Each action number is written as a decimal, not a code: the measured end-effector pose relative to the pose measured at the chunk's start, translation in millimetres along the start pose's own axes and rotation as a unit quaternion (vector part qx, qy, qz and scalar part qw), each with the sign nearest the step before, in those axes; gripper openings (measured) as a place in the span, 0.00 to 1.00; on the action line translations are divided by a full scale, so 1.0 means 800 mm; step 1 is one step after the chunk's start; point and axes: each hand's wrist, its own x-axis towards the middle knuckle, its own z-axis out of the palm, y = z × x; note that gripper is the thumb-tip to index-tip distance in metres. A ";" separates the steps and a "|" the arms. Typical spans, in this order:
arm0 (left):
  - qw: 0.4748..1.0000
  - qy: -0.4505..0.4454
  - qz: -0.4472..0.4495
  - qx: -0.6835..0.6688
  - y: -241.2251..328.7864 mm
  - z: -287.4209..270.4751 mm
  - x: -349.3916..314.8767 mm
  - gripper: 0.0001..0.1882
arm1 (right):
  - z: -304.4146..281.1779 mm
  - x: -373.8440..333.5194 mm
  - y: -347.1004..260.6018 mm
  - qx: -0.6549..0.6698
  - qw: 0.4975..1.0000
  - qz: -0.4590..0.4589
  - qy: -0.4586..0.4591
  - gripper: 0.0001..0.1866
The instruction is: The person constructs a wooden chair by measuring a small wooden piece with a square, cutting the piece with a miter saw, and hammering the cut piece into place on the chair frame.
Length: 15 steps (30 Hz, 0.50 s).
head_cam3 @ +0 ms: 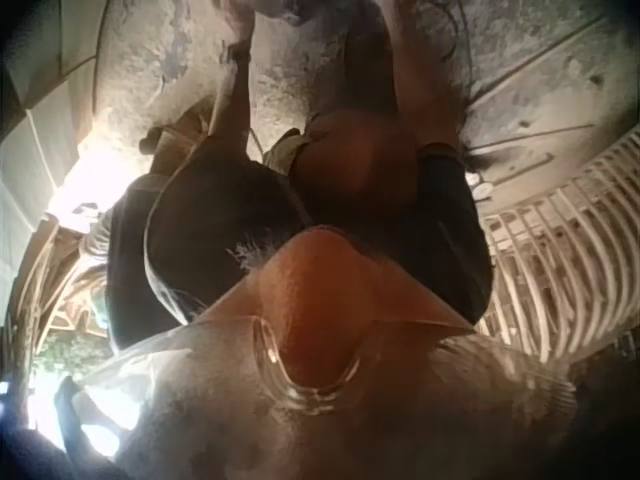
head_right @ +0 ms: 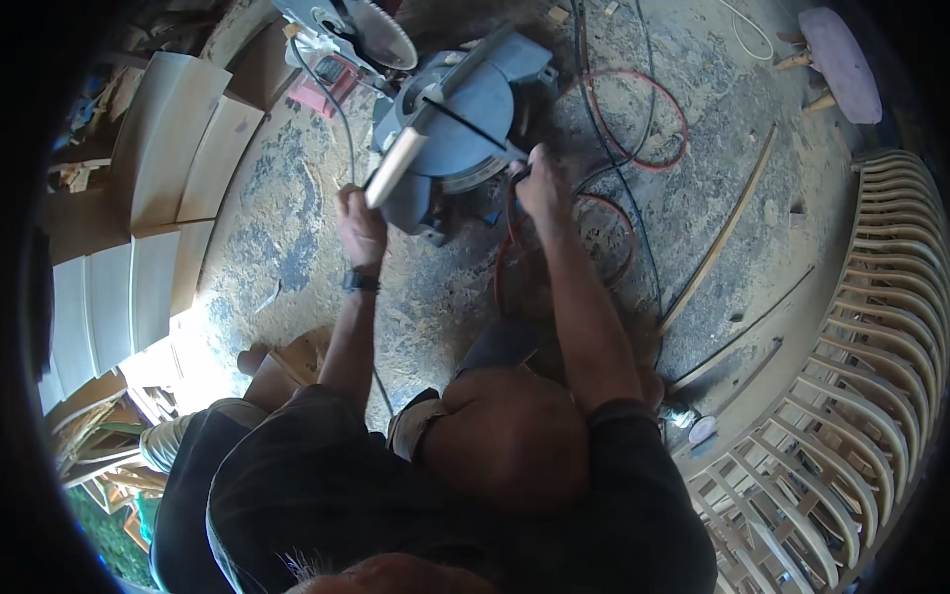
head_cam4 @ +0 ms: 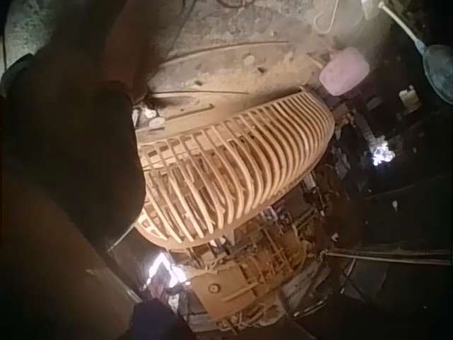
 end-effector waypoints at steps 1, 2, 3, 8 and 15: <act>1.000 0.002 -0.001 0.017 -0.020 -0.016 0.015 0.13 | 0.007 -0.017 -0.026 0.000 1.000 0.003 0.003 0.19; 0.999 0.001 -0.002 0.032 -0.038 -0.030 0.027 0.13 | 0.017 -0.039 -0.049 -0.002 1.000 0.009 0.004 0.19; 0.998 -0.010 0.025 0.053 -0.046 -0.044 0.046 0.13 | 0.025 -0.056 -0.066 -0.017 1.000 0.006 0.013 0.19; 0.993 -0.053 0.092 0.054 -0.065 -0.073 0.084 0.22 | 0.051 -0.079 -0.119 0.112 0.990 0.012 -0.079 0.20; 0.967 -0.090 0.213 0.110 -0.093 -0.048 0.104 0.23 | -0.003 -0.022 -0.048 0.159 0.986 -0.012 0.048 0.20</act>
